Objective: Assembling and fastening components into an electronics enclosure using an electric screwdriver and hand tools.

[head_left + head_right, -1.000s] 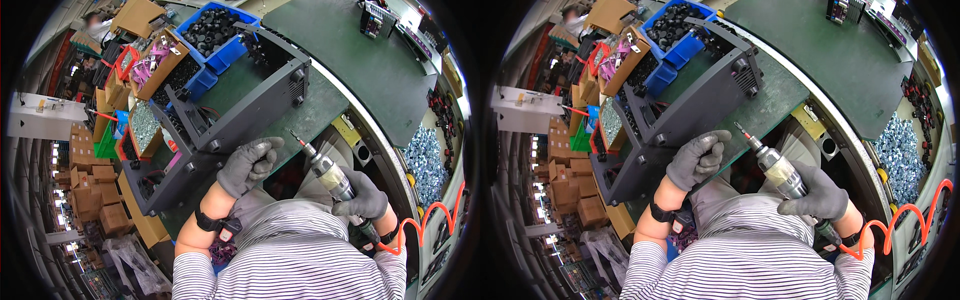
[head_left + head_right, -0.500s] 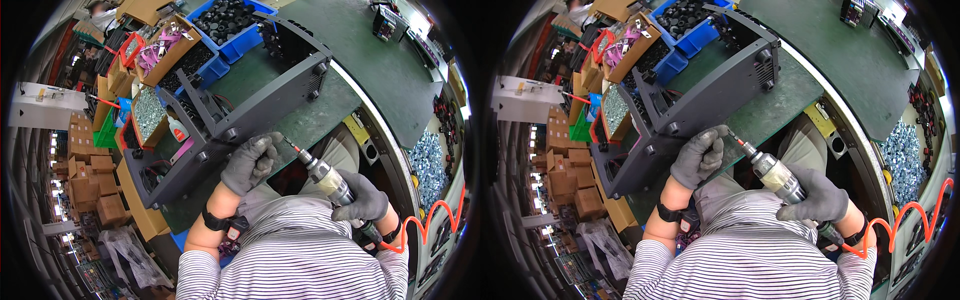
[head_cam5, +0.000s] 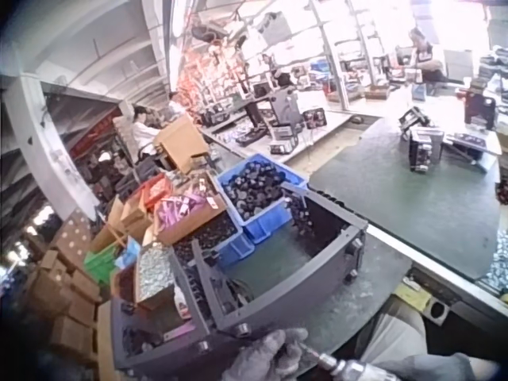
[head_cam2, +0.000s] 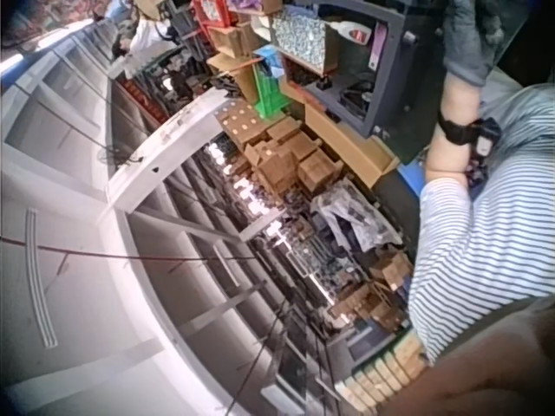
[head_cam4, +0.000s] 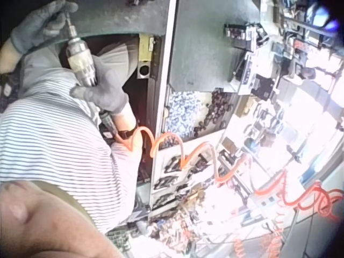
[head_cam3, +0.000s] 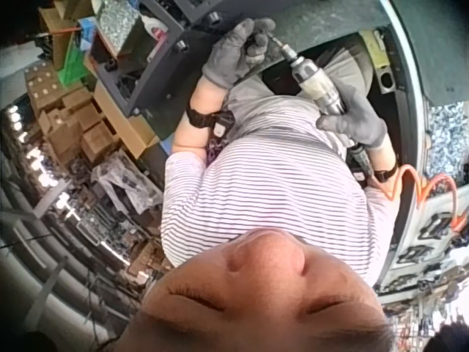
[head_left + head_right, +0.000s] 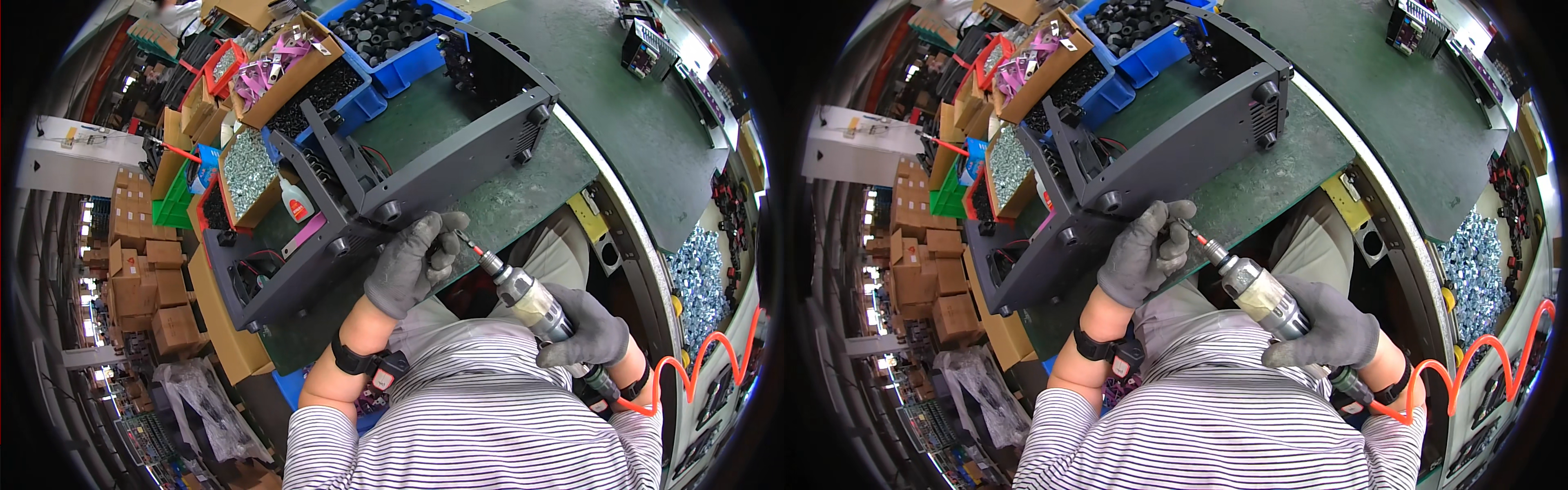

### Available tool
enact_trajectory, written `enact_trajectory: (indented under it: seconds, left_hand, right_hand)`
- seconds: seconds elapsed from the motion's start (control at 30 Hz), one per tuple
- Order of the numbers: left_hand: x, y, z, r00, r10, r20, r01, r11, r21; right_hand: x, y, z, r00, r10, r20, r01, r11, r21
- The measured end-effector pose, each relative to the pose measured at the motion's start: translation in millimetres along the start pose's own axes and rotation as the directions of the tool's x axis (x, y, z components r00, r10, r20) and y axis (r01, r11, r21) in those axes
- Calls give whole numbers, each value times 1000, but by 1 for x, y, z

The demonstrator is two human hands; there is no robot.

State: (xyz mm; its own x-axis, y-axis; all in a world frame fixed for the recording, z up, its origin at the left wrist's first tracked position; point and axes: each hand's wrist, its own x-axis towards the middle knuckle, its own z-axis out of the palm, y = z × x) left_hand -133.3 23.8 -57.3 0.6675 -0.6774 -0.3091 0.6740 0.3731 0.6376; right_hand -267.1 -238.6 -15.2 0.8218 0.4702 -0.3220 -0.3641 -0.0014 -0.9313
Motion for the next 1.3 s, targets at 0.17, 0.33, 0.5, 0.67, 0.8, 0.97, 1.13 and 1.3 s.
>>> enact_trajectory:
  seconds: [0.17,0.33,0.5,0.67,0.8,0.97,1.13,1.3]
  left_hand:
    - [-2,2,15,996,18,-92,0,982,190]
    - [2,4,30,996,11,-90,14,962,274]
    - [9,5,43,989,8,-146,49,924,378]
    - [15,10,56,997,-3,-73,39,866,498]
    - [15,12,76,991,-104,-86,132,625,769]
    - [21,48,112,945,226,237,-232,-49,971]
    - [55,89,136,849,414,327,15,-638,770]
    - [84,96,136,959,263,102,99,-651,753]
  right_hand:
    - [4,3,0,999,-42,6,42,998,-37]
    - [1,5,-4,999,-25,20,24,998,65]
    - [-2,13,-13,996,-83,41,81,995,53]
    - [-10,17,-19,994,-103,30,96,981,169]
    - [-22,12,-31,998,-52,-30,53,998,40]
    - [-26,7,-61,959,-27,-282,90,972,215]
    - [-18,5,-87,926,-86,-368,75,996,-44]
    - [-9,2,-93,933,-138,-332,126,990,-58]
